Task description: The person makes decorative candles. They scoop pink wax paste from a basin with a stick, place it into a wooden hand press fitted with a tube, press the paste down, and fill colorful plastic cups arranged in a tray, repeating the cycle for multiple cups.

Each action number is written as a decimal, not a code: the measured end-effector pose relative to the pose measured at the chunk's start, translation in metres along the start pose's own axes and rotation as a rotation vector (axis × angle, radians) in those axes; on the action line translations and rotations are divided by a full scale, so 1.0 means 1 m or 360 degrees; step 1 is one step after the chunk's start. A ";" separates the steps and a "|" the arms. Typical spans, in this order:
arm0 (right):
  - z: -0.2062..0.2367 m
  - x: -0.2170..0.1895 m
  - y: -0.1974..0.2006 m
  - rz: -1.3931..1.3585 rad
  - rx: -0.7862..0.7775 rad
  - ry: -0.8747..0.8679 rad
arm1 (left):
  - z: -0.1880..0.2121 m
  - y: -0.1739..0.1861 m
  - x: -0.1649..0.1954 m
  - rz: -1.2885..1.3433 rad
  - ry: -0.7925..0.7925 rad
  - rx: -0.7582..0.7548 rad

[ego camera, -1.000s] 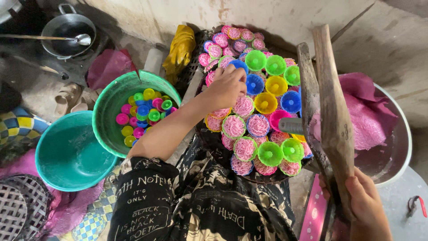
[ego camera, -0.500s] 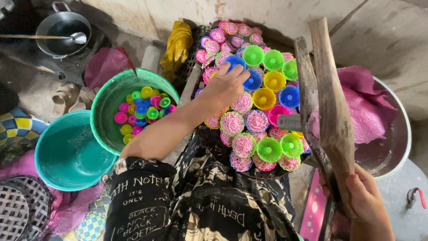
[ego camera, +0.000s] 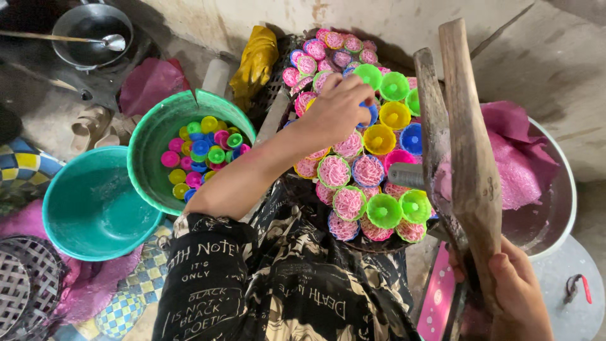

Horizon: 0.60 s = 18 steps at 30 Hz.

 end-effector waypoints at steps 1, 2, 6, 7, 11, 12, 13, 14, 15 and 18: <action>0.001 -0.003 -0.004 -0.0037 -0.0070 0.0053 | 0.005 -0.008 -0.002 -0.0023 0.0004 -0.0039; 0.001 -0.005 -0.008 -0.0073 -0.0139 0.0103 | 0.010 -0.017 -0.004 -0.0044 0.0007 -0.0079; 0.000 0.003 0.002 -0.0037 0.0025 -0.0021 | 0.024 -0.039 -0.007 -0.0438 -0.0071 -0.0172; 0.000 0.003 0.001 -0.0048 0.0006 -0.0010 | 0.026 -0.040 -0.008 -0.0483 -0.0092 -0.0179; -0.001 -0.001 -0.001 -0.0097 -0.0082 0.0054 | 0.027 -0.037 -0.007 -0.0623 -0.0208 -0.0217; 0.000 -0.003 -0.003 -0.0110 -0.0106 0.0073 | 0.026 -0.032 -0.006 -0.0556 -0.0219 -0.0151; 0.000 -0.004 -0.005 -0.0104 -0.0120 0.0074 | 0.024 -0.027 -0.006 -0.0490 -0.0229 -0.0083; 0.000 -0.006 -0.008 -0.0099 -0.0134 0.0077 | 0.022 -0.023 -0.005 -0.0425 -0.0241 -0.0016; 0.000 -0.007 -0.010 -0.0094 -0.0147 0.0079 | 0.021 -0.025 -0.007 -0.0330 -0.0220 -0.0061; 0.002 -0.005 -0.007 -0.0039 0.0002 -0.0006 | 0.020 -0.038 -0.009 -0.0169 -0.0143 -0.0258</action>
Point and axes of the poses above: each hand's wrist, its own z-axis away from the middle knuckle, its own y-axis out of the back of the hand, x = y × z, the point moved 8 cm from there along -z, towards the middle knuckle, and after that the axes turned 1 degree about z, right-handed, at the moved point
